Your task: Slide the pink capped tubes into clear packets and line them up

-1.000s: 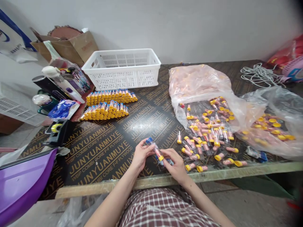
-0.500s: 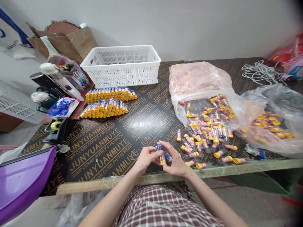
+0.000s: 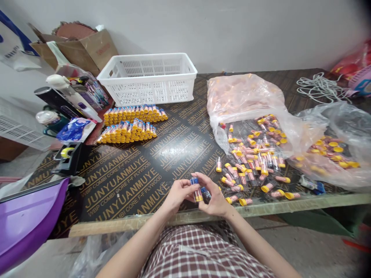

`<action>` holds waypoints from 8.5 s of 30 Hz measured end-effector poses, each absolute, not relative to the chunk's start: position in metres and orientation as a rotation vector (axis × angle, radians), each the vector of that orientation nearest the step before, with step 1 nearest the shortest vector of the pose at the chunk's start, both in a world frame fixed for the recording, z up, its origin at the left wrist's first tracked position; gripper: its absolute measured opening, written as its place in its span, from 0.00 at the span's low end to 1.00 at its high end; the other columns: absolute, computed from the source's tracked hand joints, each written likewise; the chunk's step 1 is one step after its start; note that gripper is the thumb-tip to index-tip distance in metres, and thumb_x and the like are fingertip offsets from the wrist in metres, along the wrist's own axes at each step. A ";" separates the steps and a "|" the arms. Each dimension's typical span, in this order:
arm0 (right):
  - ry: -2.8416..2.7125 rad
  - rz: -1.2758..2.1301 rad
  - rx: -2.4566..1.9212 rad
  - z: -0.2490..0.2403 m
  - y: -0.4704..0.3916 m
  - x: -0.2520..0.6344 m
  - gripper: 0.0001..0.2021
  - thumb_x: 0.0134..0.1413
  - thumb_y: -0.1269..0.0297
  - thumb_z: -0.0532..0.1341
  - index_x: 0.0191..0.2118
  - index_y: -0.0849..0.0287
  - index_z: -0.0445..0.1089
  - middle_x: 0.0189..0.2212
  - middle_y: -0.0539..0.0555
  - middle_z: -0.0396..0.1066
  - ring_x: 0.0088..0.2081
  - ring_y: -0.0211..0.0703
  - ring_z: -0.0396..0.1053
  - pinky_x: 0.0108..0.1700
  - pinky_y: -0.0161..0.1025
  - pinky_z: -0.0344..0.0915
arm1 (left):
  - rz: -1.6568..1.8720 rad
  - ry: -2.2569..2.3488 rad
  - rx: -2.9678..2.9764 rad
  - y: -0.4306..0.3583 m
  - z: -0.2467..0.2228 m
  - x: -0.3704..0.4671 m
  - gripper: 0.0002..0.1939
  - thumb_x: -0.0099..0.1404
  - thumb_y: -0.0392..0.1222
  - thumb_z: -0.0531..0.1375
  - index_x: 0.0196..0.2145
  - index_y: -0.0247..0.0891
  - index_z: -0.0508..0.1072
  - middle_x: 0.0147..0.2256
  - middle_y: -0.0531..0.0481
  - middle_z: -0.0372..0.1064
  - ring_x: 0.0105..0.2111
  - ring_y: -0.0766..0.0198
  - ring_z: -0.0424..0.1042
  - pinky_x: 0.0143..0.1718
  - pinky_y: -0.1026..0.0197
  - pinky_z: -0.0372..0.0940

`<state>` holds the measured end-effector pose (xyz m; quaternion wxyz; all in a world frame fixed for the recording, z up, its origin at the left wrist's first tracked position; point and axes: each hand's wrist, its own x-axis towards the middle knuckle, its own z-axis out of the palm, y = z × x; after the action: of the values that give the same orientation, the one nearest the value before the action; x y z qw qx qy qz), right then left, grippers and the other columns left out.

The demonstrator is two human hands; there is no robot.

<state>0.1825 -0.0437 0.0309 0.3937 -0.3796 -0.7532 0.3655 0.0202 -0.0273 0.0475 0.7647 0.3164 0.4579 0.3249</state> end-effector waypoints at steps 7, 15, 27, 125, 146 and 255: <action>-1.888 0.954 -0.937 0.031 -0.040 0.178 0.44 0.35 0.79 0.56 0.63 0.53 0.46 0.59 0.57 0.56 0.58 0.49 0.60 0.59 0.47 0.60 | 0.742 0.997 0.697 -0.027 0.048 0.016 0.19 0.47 0.50 0.69 0.27 0.30 0.72 0.23 0.50 0.71 0.20 0.68 0.69 0.23 0.67 0.63; -1.919 0.988 -0.947 0.038 -0.032 0.181 0.45 0.42 0.74 0.61 0.65 0.52 0.38 0.63 0.59 0.48 0.57 0.49 0.60 0.59 0.48 0.59 | 0.808 1.122 0.776 -0.017 0.044 0.002 0.18 0.47 0.52 0.68 0.25 0.33 0.71 0.21 0.50 0.71 0.18 0.68 0.67 0.22 0.66 0.62; -2.336 0.197 -1.827 0.025 -0.021 0.287 0.11 0.53 0.68 0.58 0.43 0.61 0.70 0.35 0.59 0.71 0.42 0.54 0.66 0.46 0.48 0.62 | 0.486 2.273 1.810 0.001 0.031 -0.058 0.29 0.60 0.59 0.56 0.52 0.36 0.66 0.31 0.41 0.73 0.33 0.51 0.72 0.34 0.57 0.59; -1.889 0.403 -1.576 0.020 -0.034 0.262 0.12 0.54 0.60 0.59 0.43 0.57 0.70 0.38 0.57 0.72 0.42 0.51 0.69 0.46 0.49 0.65 | 0.685 2.210 1.432 0.004 0.019 -0.105 0.29 0.49 0.59 0.63 0.44 0.38 0.68 0.20 0.54 0.68 0.25 0.56 0.72 0.29 0.61 0.62; -1.890 0.711 -1.856 0.021 -0.047 0.253 0.17 0.47 0.65 0.57 0.45 0.60 0.69 0.22 0.49 0.67 0.24 0.42 0.66 0.30 0.38 0.63 | 0.219 1.515 2.018 -0.013 0.001 0.067 0.06 0.56 0.44 0.64 0.29 0.40 0.73 0.32 0.51 0.69 0.34 0.62 0.69 0.33 0.62 0.57; -1.781 0.950 -1.018 0.023 -0.049 0.189 0.41 0.36 0.77 0.56 0.62 0.54 0.49 0.58 0.58 0.58 0.58 0.51 0.61 0.59 0.50 0.60 | 0.687 0.911 0.614 -0.021 0.050 0.027 0.23 0.41 0.48 0.72 0.31 0.29 0.75 0.26 0.47 0.73 0.23 0.66 0.71 0.26 0.64 0.66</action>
<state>0.1890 -0.0490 0.0229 0.4262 -0.4075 -0.7127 0.3799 0.0273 -0.0210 0.0504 0.7973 0.2857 0.4245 0.3201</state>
